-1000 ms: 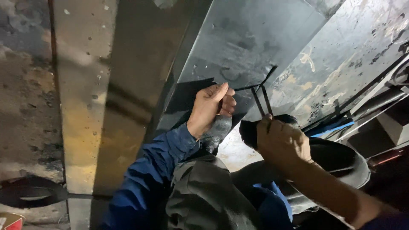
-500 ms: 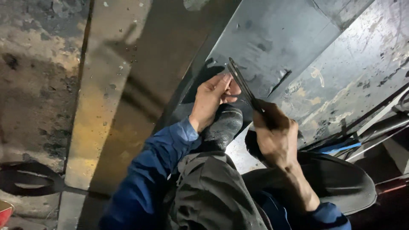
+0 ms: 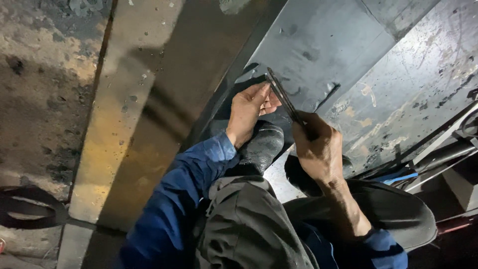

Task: Marking lines on a metal plate using a caliper for measurement.

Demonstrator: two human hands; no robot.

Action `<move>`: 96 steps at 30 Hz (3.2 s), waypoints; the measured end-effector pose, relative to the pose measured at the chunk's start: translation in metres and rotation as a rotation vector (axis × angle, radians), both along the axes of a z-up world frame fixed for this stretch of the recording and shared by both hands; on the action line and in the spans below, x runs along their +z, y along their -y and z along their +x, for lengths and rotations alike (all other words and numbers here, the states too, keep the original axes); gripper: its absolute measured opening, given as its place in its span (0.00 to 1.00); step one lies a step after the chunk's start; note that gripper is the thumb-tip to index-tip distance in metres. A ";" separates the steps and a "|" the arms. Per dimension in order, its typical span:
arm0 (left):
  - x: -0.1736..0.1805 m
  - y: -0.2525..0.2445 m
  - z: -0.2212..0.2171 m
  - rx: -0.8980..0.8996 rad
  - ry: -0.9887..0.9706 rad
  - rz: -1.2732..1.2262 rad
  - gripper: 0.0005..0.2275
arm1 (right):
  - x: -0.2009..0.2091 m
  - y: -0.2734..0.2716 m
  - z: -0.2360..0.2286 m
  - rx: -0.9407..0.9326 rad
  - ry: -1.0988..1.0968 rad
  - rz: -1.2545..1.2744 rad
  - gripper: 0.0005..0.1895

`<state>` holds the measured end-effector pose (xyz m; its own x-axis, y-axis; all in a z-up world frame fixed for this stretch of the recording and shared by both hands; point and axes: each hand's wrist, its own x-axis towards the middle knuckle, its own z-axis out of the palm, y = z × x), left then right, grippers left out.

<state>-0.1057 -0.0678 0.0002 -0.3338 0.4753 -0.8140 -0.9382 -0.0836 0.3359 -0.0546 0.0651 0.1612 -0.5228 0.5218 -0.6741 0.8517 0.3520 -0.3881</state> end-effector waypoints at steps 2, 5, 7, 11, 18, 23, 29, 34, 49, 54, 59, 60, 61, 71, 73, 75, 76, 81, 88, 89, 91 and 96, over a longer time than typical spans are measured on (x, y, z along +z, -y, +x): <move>-0.002 0.000 0.000 0.000 -0.005 0.005 0.16 | -0.002 -0.002 0.001 0.001 -0.026 -0.013 0.14; 0.005 -0.001 -0.003 0.000 0.002 -0.002 0.17 | 0.001 -0.002 -0.002 0.016 -0.071 -0.028 0.14; 0.007 -0.001 -0.004 0.001 0.011 -0.014 0.17 | 0.003 -0.002 -0.004 0.031 -0.092 -0.029 0.15; 0.000 -0.001 0.001 0.023 0.000 0.009 0.17 | 0.002 -0.002 -0.005 0.012 -0.020 -0.024 0.14; 0.007 -0.002 -0.006 0.029 0.011 0.030 0.18 | 0.004 -0.004 -0.010 0.026 -0.047 -0.014 0.14; 0.005 -0.003 -0.004 0.013 0.012 -0.003 0.19 | 0.006 -0.012 -0.018 0.072 0.044 -0.009 0.14; -0.003 -0.004 0.006 0.051 0.026 -0.023 0.18 | 0.011 -0.028 -0.046 0.452 -0.057 0.024 0.14; -0.007 0.003 0.020 0.051 -0.014 0.030 0.15 | 0.006 -0.042 -0.075 1.165 0.328 0.117 0.09; 0.006 0.006 0.010 0.052 0.093 0.250 0.19 | 0.038 0.002 -0.184 1.382 0.784 0.100 0.14; 0.022 -0.009 -0.008 0.167 0.260 0.435 0.23 | 0.011 -0.040 -0.118 0.593 0.113 0.123 0.11; 0.010 -0.025 0.005 0.214 0.251 0.470 0.19 | 0.016 -0.029 -0.104 0.023 0.244 -0.012 0.12; 0.004 -0.029 0.011 0.248 0.230 0.457 0.19 | 0.016 -0.027 -0.099 -0.180 0.274 -0.057 0.13; 0.009 -0.029 0.007 0.246 0.232 0.458 0.19 | 0.014 -0.028 -0.091 -0.183 0.276 -0.055 0.13; 0.019 -0.019 -0.007 0.176 0.264 0.278 0.15 | 0.030 -0.039 -0.052 0.635 0.128 0.222 0.28; 0.021 -0.018 -0.009 0.187 0.254 0.302 0.14 | 0.031 -0.044 -0.048 1.002 0.227 0.414 0.35; 0.023 -0.016 -0.013 0.172 0.274 0.293 0.14 | 0.023 -0.049 -0.054 1.369 -0.070 0.626 0.19; 0.023 -0.015 -0.013 0.178 0.274 0.293 0.14 | 0.024 -0.045 -0.058 1.376 -0.072 0.624 0.19; 0.021 -0.011 -0.014 0.218 0.301 0.261 0.14 | 0.015 -0.024 -0.063 1.631 0.132 0.516 0.30; 0.018 0.013 -0.016 0.171 0.198 0.240 0.16 | 0.007 0.024 -0.076 1.265 0.438 0.236 0.22; 0.016 0.017 -0.016 0.171 0.243 0.212 0.16 | 0.008 0.029 -0.082 1.135 0.475 0.178 0.23; 0.011 0.027 -0.012 0.173 0.291 0.180 0.15 | 0.010 0.037 -0.092 1.007 0.513 0.118 0.25; 0.006 0.043 -0.011 0.235 0.223 0.055 0.18 | 0.022 0.040 -0.132 0.537 0.593 -0.106 0.24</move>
